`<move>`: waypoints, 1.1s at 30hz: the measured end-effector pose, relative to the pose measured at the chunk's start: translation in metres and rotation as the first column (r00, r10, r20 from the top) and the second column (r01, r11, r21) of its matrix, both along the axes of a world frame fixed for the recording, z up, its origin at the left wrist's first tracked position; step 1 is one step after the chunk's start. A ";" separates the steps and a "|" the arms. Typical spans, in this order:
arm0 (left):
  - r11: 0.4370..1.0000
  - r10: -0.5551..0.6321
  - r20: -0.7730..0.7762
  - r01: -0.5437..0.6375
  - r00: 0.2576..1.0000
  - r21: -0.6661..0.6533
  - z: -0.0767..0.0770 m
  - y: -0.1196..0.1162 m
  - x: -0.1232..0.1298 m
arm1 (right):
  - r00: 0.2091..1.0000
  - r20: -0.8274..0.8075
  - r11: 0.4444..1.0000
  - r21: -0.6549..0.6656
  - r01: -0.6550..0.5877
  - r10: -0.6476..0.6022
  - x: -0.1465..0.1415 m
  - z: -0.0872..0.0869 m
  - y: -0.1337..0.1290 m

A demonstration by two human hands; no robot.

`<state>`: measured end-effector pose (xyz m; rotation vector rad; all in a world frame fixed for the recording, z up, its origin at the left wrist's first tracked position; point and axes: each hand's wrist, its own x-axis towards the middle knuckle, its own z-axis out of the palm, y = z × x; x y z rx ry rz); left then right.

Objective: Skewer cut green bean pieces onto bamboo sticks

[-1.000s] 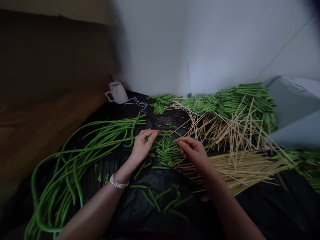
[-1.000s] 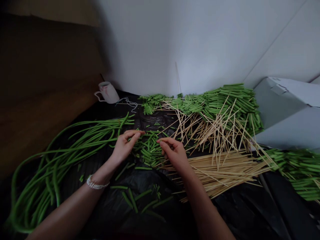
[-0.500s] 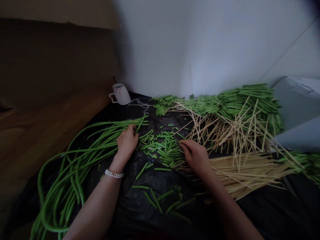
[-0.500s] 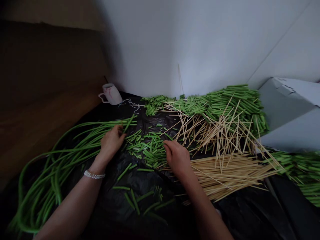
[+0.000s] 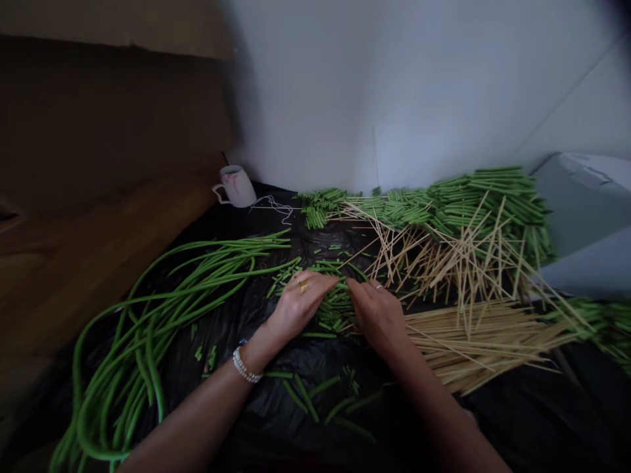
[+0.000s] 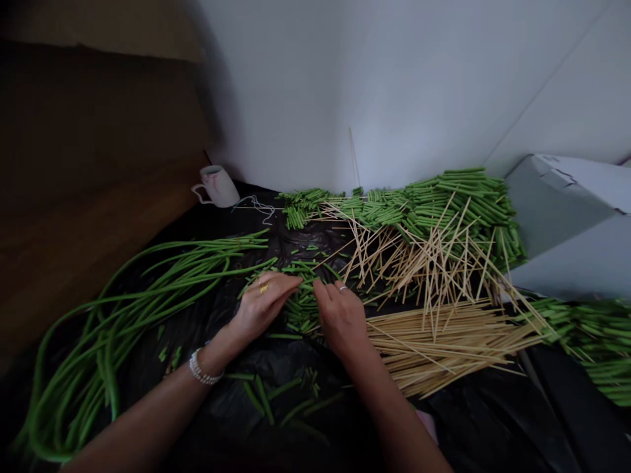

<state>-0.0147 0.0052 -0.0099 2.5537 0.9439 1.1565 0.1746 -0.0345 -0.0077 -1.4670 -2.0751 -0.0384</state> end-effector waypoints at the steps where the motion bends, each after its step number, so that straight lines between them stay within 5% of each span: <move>1: 0.997 0.080 0.019 -0.080 0.997 0.007 0.003 0.000 0.000 | 0.993 -0.117 0.998 -0.060 0.002 -0.009 0.001 0.001 0.001; 3: 0.963 0.268 0.089 -0.269 0.959 -0.002 0.009 0.002 -0.002 | 0.902 -0.425 0.981 -0.195 -0.004 -0.081 0.003 0.004 0.002; 5: 0.922 0.387 0.184 -0.378 0.903 -0.082 0.012 0.005 -0.003 | 0.675 -0.717 0.940 -0.325 -0.104 -0.173 0.004 0.008 0.005; 8: 0.900 0.368 0.276 -0.265 0.888 -0.347 0.011 0.008 -0.001 | 0.317 -0.912 0.867 -0.365 -0.339 -0.261 0.004 0.011 0.007; 10: 0.833 0.278 0.290 -0.079 0.916 -0.548 0.008 0.007 0.004 | 0.225 -0.933 0.831 -0.353 -0.429 -0.280 0.002 0.010 0.007; 14: 0.612 0.074 0.281 0.179 0.957 -0.770 0.005 0.001 0.012 | 0.227 -0.934 0.821 -0.353 -0.449 -0.277 -0.002 0.005 0.007; 16: 0.559 0.012 0.260 0.209 0.966 -0.802 0.005 -0.001 0.015 | 0.238 -0.937 0.830 -0.338 -0.443 -0.255 -0.004 0.003 0.006; 27: 0.572 0.034 0.308 0.234 0.951 -0.786 0.003 -0.003 0.017 | 0.253 -0.940 0.797 -0.329 -0.506 -0.228 -0.008 0.007 0.003; 33: 0.372 0.129 0.455 0.382 0.881 -0.846 0.008 -0.004 0.016 | 0.075 -0.948 0.841 -0.309 -0.444 -0.308 -0.005 0.006 0.006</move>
